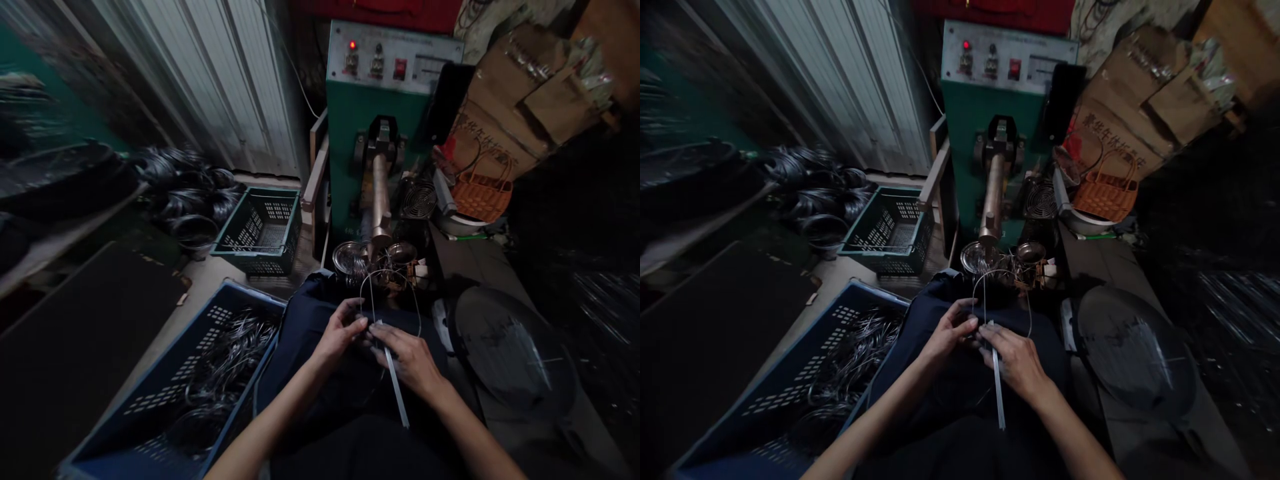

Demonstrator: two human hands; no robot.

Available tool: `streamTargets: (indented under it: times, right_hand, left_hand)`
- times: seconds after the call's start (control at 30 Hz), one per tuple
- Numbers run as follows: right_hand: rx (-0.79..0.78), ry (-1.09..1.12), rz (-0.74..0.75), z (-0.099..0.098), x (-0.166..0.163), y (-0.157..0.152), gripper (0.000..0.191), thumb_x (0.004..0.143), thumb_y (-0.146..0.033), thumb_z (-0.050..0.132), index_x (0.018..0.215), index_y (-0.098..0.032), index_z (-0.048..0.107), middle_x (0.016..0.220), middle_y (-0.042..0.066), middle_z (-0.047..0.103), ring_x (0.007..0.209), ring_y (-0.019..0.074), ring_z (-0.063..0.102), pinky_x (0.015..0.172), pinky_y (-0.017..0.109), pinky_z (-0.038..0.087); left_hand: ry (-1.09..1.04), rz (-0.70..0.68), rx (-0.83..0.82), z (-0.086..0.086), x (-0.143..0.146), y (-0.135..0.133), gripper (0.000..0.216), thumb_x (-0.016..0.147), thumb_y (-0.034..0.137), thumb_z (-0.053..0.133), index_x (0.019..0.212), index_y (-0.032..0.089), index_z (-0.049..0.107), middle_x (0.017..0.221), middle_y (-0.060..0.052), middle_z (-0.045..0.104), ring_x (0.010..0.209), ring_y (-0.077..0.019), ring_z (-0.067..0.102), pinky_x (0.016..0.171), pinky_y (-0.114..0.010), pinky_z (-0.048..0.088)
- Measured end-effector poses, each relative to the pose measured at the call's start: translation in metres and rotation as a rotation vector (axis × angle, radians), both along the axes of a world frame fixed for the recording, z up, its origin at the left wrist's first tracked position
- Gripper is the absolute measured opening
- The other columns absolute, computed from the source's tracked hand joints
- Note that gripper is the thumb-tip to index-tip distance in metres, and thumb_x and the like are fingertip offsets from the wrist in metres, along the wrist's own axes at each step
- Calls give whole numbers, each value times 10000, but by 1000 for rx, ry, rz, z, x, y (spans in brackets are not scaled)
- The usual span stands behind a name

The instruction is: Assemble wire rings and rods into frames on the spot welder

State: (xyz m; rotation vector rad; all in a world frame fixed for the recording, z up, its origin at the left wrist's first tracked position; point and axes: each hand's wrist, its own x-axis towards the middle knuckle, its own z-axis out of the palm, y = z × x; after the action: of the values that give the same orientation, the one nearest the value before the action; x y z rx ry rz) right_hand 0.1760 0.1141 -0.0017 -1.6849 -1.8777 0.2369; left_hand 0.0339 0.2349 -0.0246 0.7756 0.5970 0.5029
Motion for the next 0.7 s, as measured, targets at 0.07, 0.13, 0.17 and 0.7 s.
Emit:
streamTargets:
  times: [0.07, 0.13, 0.17, 0.7]
  right_hand:
    - [-5, -4, -3, 1, 0, 1, 364, 875, -162, 608, 1235, -213, 588, 1208, 65, 664, 1114, 176, 630, 959, 293, 523]
    - [-4, -9, 0, 1, 1, 1, 377, 870, -157, 614, 1243, -208, 582, 1214, 69, 661, 1124, 180, 625, 967, 299, 519]
    - [-3, -9, 4, 0, 1, 1, 383, 868, -154, 616, 1245, -208, 579, 1216, 70, 659, 1126, 181, 623, 969, 301, 517]
    - [-13, 46, 37, 1, 11, 5, 393, 887, -164, 585, 1269, -255, 570, 1229, 46, 651, 1146, 188, 610, 995, 332, 510]
  left_hand:
    - [-6, -3, 1, 0, 0, 0, 557, 707, 307, 785, 1184, 221, 511, 813, 15, 543, 642, -137, 614, 554, -273, 556]
    - [-9, 0, 8, 1, 0, 0, 555, 709, 305, 783, 1183, 218, 509, 810, 15, 545, 641, -137, 616, 553, -273, 556]
    - [-9, 1, 12, 2, 0, 1, 556, 709, 304, 783, 1184, 218, 508, 812, 15, 547, 642, -138, 617, 553, -273, 557]
    - [-54, 5, -16, 2, 8, 6, 595, 678, 316, 804, 1191, 227, 516, 801, 22, 543, 623, -133, 626, 556, -280, 566]
